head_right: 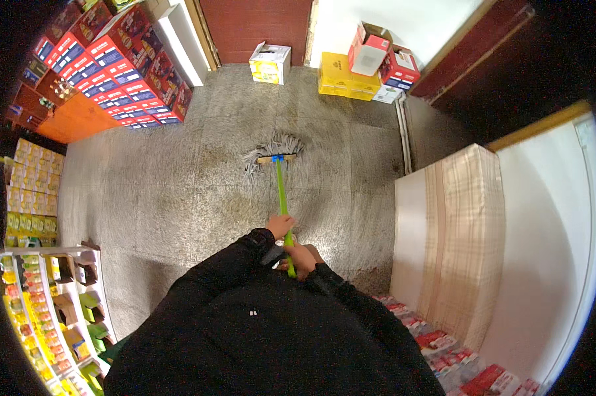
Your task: Mopping the floor of a grocery store using a mop.
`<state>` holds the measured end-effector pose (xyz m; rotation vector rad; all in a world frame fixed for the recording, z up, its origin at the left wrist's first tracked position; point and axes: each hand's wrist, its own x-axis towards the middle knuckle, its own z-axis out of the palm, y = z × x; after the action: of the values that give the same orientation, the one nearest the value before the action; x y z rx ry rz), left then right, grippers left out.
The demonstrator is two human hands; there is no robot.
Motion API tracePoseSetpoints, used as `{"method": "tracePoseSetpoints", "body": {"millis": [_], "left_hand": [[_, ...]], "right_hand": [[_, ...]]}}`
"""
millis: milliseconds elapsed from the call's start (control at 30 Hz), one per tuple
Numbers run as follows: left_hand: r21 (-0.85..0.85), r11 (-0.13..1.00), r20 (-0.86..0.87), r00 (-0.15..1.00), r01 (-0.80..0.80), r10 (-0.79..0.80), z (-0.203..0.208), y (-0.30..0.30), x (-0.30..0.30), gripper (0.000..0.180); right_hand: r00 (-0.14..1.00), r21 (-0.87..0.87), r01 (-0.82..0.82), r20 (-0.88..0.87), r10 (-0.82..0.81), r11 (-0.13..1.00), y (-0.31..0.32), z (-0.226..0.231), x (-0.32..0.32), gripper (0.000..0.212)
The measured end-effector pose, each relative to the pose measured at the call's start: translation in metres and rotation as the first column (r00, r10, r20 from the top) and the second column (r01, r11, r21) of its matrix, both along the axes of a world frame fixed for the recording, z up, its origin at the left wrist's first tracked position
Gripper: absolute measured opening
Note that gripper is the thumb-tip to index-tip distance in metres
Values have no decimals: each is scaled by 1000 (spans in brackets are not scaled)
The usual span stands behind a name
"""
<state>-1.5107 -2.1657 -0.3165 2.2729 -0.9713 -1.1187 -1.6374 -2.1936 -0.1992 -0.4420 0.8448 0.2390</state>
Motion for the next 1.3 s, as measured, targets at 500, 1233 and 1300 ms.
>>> {"method": "tracePoseSetpoints", "body": {"millis": [500, 1233, 1300], "left_hand": [[93, 468, 220, 440, 879, -870, -10, -149, 147, 37], [-324, 739, 330, 803, 591, -497, -50, -246, 489, 16], [-353, 771, 350, 839, 530, -417, -55, -258, 519, 15]], "right_hand": [[972, -31, -172, -166, 164, 985, -137, 32, 117, 23], [778, -221, -624, -260, 572, 749, -279, 43, 484, 20], [756, -192, -653, -212, 619, 733, -301, 34, 515, 21]]}}
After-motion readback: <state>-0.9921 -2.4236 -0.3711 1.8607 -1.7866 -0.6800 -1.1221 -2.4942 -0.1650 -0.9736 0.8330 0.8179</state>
